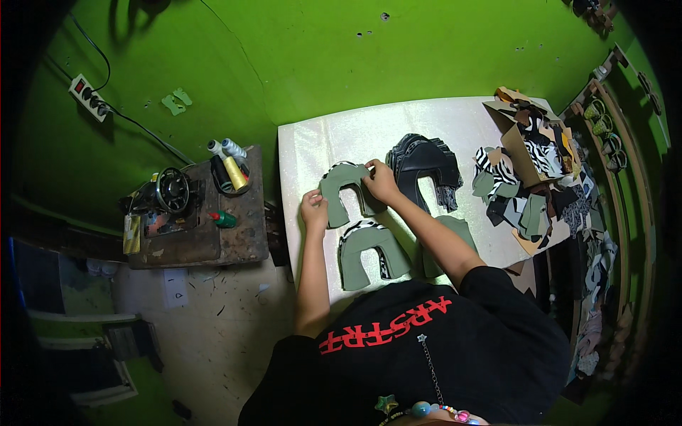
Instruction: Sorting and inspecting cut-out material pieces for shoe uppers on a workshop table.
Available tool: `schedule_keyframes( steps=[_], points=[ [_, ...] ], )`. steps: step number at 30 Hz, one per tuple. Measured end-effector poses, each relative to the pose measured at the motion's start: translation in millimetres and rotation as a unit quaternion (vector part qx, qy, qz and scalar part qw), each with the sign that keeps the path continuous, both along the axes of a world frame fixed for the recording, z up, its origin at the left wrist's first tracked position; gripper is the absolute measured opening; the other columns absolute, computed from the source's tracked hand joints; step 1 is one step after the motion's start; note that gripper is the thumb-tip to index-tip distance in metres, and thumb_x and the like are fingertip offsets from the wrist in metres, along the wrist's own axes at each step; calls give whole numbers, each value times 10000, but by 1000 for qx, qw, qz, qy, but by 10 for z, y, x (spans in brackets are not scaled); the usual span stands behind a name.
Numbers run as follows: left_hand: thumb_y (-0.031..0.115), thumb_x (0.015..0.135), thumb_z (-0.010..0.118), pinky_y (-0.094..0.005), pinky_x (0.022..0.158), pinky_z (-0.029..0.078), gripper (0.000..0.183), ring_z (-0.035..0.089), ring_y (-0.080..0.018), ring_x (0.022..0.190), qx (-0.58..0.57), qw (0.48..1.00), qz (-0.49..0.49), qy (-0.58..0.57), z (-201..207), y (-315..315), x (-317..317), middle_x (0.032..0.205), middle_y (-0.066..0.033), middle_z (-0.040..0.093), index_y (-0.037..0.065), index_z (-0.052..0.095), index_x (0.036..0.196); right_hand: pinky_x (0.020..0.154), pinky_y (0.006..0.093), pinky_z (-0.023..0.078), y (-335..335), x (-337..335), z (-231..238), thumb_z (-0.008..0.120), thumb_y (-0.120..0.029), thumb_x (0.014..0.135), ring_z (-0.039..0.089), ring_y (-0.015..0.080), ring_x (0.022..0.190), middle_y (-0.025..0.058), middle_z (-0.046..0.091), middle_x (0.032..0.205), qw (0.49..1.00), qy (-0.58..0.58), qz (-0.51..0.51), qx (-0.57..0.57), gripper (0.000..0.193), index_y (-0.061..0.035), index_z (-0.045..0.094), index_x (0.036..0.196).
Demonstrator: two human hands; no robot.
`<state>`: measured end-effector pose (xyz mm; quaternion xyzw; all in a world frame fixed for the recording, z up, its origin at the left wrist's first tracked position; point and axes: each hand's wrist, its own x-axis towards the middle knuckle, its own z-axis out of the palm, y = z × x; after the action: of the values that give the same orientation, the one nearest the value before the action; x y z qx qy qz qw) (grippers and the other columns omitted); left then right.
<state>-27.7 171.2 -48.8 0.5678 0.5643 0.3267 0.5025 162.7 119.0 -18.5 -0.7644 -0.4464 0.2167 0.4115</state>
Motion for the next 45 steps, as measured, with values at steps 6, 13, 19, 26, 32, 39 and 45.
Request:
schedule_keyframes(
  steps=[6, 13, 19, 26, 32, 39, 45],
  points=[
    [33, 763, 574, -283, 771, 431, 310, 535, -180, 892, 6, 1000, 21, -9, 299, -186, 49, 1054, -110, 519, 26, 499, 1064, 853, 398, 358, -251, -84, 100, 611, -101, 679, 437, 349, 954, 198, 456, 984, 992, -87, 26, 83, 364, -18, 498, 1014],
    [58, 738, 586, -301, 809, 399, 237, 523, -199, 931, 96, 995, -4, -33, 344, -386, 260, 996, -102, 557, 39, 560, 973, 847, 386, 348, -624, 51, 198, 618, -113, 684, 428, 327, 940, 168, 455, 975, 983, -71, 46, 162, 308, -61, 540, 977],
    [74, 741, 588, -312, 829, 395, 217, 515, -207, 933, 153, 981, -110, -56, 478, -752, 639, 985, -93, 555, 46, 566, 955, 802, 368, 368, -1072, 375, 248, 618, -111, 689, 458, 302, 884, 135, 485, 921, 980, -41, -36, 191, 221, -59, 575, 899],
    [39, 757, 565, -294, 842, 394, 237, 516, -180, 931, 131, 965, -226, -26, 545, -1255, 1144, 992, -76, 567, 23, 547, 994, 792, 355, 388, -1614, 851, 141, 605, -105, 688, 485, 279, 867, 121, 509, 895, 974, -33, -120, 191, 190, -51, 585, 869],
    [34, 764, 555, -255, 732, 446, 212, 549, -140, 815, 17, 948, -292, -122, 521, -1650, 1700, 945, -77, 571, 14, 539, 975, 782, 346, 392, -2069, 1274, 78, 606, -107, 687, 493, 278, 841, 122, 516, 875, 974, -43, -143, 168, 192, -43, 581, 866],
    [16, 786, 542, -254, 840, 424, 306, 527, -156, 949, -31, 923, -351, -154, 303, -2129, 2330, 1050, -106, 523, -8, 476, 1083, 764, 364, 413, -2485, 1874, -139, 626, -118, 679, 513, 295, 881, 142, 540, 890, 979, -60, -177, 78, 243, -42, 576, 904],
    [127, 739, 607, -328, 842, 430, 364, 551, -281, 963, 151, 897, -413, 41, 139, -2230, 2922, 1044, -185, 551, -18, 542, 1067, 724, 333, 436, -2723, 2194, -202, 642, -146, 686, 535, 260, 797, 152, 531, 903, 989, -20, -147, 24, 339, -5, 552, 981]
  ],
)
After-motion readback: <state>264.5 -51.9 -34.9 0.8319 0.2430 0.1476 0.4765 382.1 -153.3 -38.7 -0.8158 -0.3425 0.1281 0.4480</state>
